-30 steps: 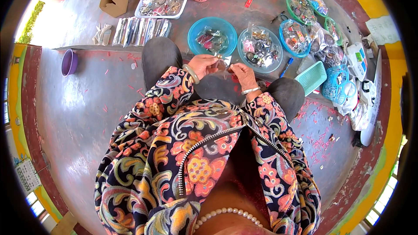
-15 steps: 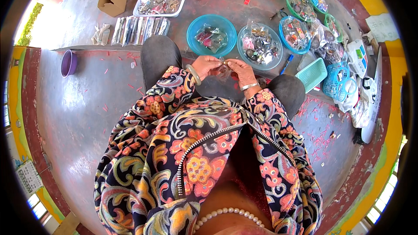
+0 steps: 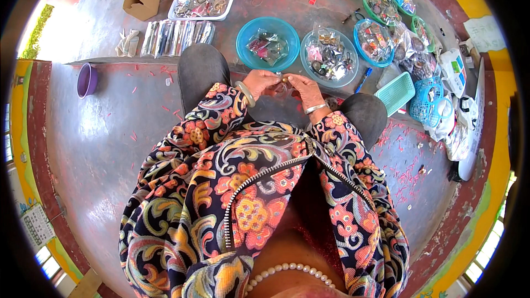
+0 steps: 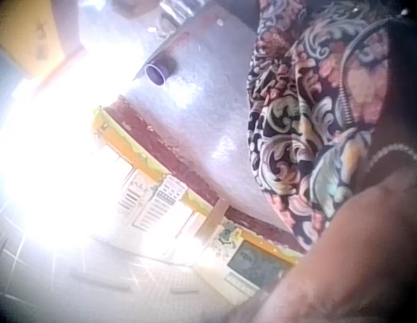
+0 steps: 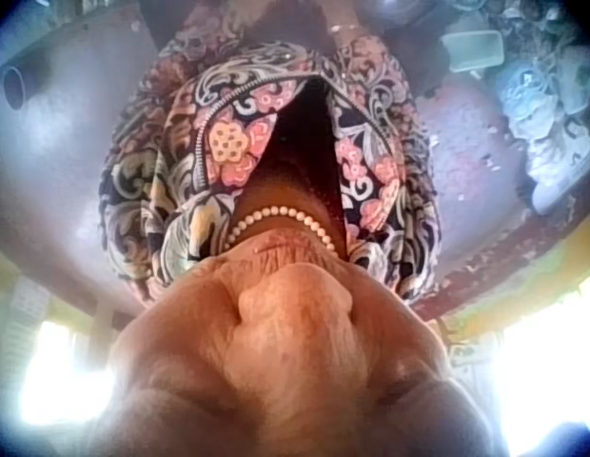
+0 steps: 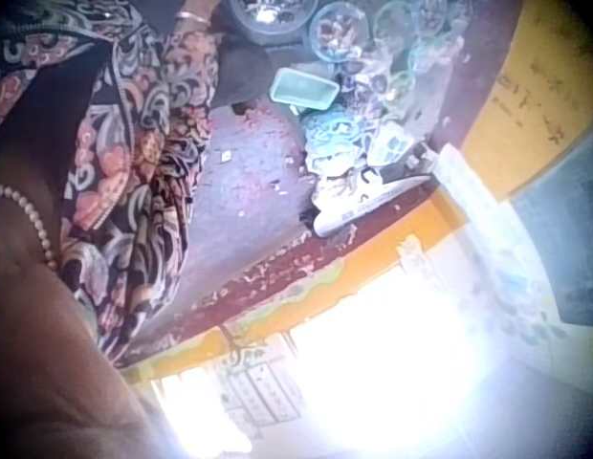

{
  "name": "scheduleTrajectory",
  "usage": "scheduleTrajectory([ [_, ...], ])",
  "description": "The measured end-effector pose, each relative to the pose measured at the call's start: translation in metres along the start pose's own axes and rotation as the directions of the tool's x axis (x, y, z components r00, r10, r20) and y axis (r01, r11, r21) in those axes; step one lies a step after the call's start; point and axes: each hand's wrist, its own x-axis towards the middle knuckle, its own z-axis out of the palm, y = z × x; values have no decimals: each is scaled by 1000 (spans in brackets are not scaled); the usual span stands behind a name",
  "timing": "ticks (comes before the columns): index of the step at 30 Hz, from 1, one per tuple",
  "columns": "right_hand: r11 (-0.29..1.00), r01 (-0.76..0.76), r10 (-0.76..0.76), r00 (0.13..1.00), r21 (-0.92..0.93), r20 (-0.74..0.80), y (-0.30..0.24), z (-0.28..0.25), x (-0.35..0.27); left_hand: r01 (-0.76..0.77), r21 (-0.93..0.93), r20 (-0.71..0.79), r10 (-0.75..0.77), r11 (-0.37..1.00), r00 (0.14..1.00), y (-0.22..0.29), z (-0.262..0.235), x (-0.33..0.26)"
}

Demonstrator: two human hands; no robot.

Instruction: The person sits on the floor and sorts small trinkets from a blue bowl into clear plastic bags. They handle the items one by one, placing them into the bags and occasionally adjusting the contents before setting the bags aside.

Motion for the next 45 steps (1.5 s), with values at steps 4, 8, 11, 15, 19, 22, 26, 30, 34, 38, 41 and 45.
scheduleTrajectory([
  [4,999,-16,15,999,30,35,7,-5,6,-49,74,-76,54,996,996,0,3,1],
  [8,999,-31,29,995,14,93,7,-3,6,-76,207,-99,98,975,990,-4,0,5],
  [11,1000,-15,17,991,-17,136,10,-4,8,-83,296,-106,120,952,987,-1,2,2],
  [15,1000,-12,16,989,-23,149,9,-3,7,-136,365,-136,197,921,971,4,10,-3],
  [19,999,-8,14,990,-40,139,7,-3,7,-167,431,-101,231,887,968,6,11,-4],
  [22,999,-3,9,992,-44,127,6,-1,6,-228,465,-60,287,856,956,3,10,-2],
  [26,998,-11,19,992,-59,126,6,0,6,-280,494,-66,357,823,932,-6,4,6],
  [30,997,-7,15,994,-79,108,5,-1,7,-312,513,-104,419,799,902,-7,8,4],
  [34,998,6,1,995,-64,100,4,-1,7,-348,460,-92,434,817,896,-9,6,5],
  [38,995,-23,22,1000,100,15,10,-6,11,-218,247,-142,258,944,956,-5,3,8],
  [41,965,1,2,1000,262,-12,17,-18,19,-55,87,-160,69,995,985,-3,5,5],
  [45,955,17,-2,999,296,-52,19,-19,20,-32,26,-80,34,999,996,0,8,-1],
])
